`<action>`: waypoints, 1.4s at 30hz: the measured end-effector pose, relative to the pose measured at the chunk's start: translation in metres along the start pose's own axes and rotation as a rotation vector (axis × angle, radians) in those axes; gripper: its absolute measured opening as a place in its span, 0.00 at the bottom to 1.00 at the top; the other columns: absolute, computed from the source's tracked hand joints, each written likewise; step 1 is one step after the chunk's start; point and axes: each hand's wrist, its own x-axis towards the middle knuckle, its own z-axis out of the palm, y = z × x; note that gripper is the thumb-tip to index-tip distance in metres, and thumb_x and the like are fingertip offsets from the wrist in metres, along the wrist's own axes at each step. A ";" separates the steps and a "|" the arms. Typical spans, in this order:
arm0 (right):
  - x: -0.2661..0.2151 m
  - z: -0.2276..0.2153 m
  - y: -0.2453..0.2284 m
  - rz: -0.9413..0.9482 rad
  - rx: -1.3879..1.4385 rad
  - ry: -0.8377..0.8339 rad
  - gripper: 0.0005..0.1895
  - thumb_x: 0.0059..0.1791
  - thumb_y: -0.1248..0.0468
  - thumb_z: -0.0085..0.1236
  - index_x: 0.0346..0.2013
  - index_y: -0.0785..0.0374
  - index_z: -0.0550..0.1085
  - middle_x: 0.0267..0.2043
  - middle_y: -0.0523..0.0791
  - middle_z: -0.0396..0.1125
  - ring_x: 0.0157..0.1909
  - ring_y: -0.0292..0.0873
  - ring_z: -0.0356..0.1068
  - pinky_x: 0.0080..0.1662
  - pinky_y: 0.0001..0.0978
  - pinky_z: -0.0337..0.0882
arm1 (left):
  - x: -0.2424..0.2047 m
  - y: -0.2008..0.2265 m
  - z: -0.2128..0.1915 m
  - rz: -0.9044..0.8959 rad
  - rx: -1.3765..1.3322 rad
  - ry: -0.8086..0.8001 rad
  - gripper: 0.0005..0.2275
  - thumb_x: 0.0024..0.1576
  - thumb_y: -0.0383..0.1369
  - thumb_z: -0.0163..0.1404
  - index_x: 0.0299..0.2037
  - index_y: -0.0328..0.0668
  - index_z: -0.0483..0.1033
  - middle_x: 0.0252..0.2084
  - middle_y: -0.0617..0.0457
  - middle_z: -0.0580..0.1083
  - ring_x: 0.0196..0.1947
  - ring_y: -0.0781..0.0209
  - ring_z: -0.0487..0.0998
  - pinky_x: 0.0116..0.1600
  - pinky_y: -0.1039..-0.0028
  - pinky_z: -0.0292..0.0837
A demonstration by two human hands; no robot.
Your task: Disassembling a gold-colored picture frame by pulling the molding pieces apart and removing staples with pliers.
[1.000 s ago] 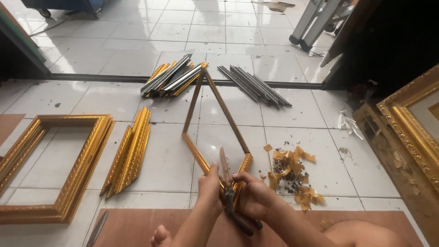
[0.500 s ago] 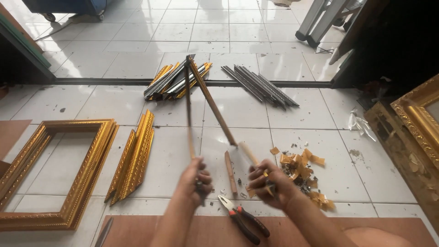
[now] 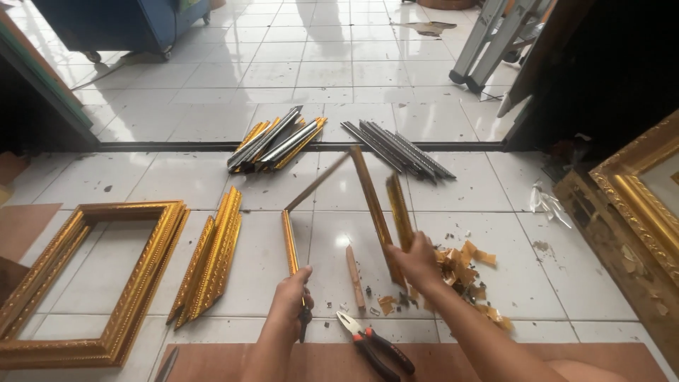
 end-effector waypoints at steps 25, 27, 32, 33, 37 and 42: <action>0.003 -0.030 0.008 0.282 0.493 -0.373 0.09 0.54 0.61 0.49 0.43 0.61 0.63 0.40 0.49 0.61 0.34 0.50 0.62 0.26 0.38 0.63 | -0.054 -0.007 0.031 -0.001 0.372 -0.173 0.18 0.68 0.42 0.45 0.62 0.41 0.76 0.49 0.49 0.74 0.37 0.60 0.74 0.38 0.73 0.74; -0.002 -0.007 0.026 0.254 0.809 -0.382 0.10 0.57 0.66 0.57 0.42 0.59 0.63 0.33 0.48 0.65 0.33 0.51 0.65 0.37 0.46 0.69 | -0.072 -0.015 0.049 -0.017 0.306 -0.281 0.32 0.63 0.56 0.59 0.69 0.41 0.70 0.41 0.52 0.70 0.34 0.60 0.73 0.35 0.69 0.77; -0.017 0.010 0.017 0.266 0.887 -0.366 0.04 0.56 0.69 0.51 0.42 0.66 0.66 0.34 0.52 0.64 0.33 0.54 0.67 0.38 0.49 0.73 | -0.073 0.000 0.041 0.003 0.338 -0.338 0.38 0.45 0.60 0.68 0.58 0.42 0.71 0.43 0.48 0.69 0.29 0.58 0.72 0.32 0.70 0.75; -0.018 0.014 0.021 0.278 0.923 -0.366 0.04 0.55 0.70 0.50 0.38 0.63 0.65 0.30 0.50 0.63 0.28 0.53 0.65 0.33 0.48 0.72 | -0.074 0.001 0.038 0.034 0.342 -0.348 0.30 0.46 0.56 0.71 0.47 0.43 0.75 0.36 0.51 0.63 0.24 0.62 0.63 0.25 0.73 0.64; -0.022 0.030 0.023 0.283 0.938 -0.232 0.10 0.59 0.61 0.55 0.36 0.58 0.65 0.30 0.46 0.59 0.31 0.48 0.59 0.38 0.46 0.66 | -0.083 -0.005 0.054 -0.029 0.147 -0.398 0.36 0.44 0.40 0.75 0.60 0.33 0.70 0.49 0.35 0.81 0.41 0.42 0.83 0.40 0.60 0.82; -0.043 0.028 -0.008 0.330 0.737 -0.383 0.29 0.62 0.49 0.52 0.60 0.76 0.78 0.53 0.57 0.82 0.42 0.54 0.79 0.46 0.42 0.81 | -0.091 -0.016 0.066 0.038 0.193 -0.463 0.34 0.47 0.18 0.59 0.68 0.48 0.72 0.44 0.37 0.83 0.31 0.44 0.86 0.34 0.59 0.81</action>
